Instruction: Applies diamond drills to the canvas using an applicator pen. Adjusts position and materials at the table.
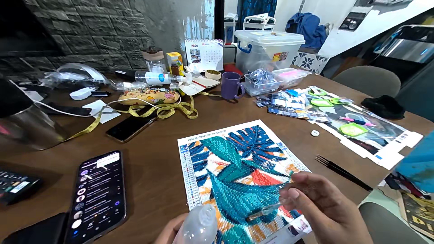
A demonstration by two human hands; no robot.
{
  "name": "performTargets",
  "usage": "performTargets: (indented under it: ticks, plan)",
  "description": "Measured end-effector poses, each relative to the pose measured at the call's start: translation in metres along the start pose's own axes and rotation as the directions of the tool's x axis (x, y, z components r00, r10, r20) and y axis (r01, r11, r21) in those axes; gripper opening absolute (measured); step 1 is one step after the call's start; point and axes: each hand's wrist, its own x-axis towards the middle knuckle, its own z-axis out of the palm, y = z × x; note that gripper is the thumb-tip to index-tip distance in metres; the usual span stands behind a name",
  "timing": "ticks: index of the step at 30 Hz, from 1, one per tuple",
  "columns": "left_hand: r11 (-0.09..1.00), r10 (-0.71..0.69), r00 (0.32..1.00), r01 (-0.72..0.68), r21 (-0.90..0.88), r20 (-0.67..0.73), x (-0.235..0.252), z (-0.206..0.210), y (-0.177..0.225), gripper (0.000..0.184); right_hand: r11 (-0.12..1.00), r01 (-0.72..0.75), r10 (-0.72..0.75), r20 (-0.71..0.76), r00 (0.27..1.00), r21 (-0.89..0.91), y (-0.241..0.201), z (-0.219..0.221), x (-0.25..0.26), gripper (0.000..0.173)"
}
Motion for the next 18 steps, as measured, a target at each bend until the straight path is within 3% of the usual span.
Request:
performTargets:
  ticks: [4,8,11,18]
  plan:
    - [1.0,-0.001,1.0,0.001,0.0,-0.003,0.0,0.0,0.0,0.06,0.999,-0.035,0.037,-0.035,0.999,0.039,-0.004,-0.002,0.001,0.022]
    - [1.0,0.006,1.0,-0.006,0.01,-0.002,0.001,0.0,-0.001,0.062,0.994,-0.004,0.0,0.032,0.999,0.111,-0.002,0.014,-0.002,0.022]
    - [1.0,0.004,1.0,-0.004,0.011,-0.001,0.001,-0.001,-0.001,0.062,0.995,0.011,-0.017,0.06,0.998,0.096,0.001,0.019,-0.003,0.021]
    - [1.0,0.006,1.0,-0.006,-0.005,0.005,0.0,-0.001,-0.002,0.062,1.0,0.004,-0.004,-0.028,1.0,0.02,0.006,-0.001,0.003,0.021]
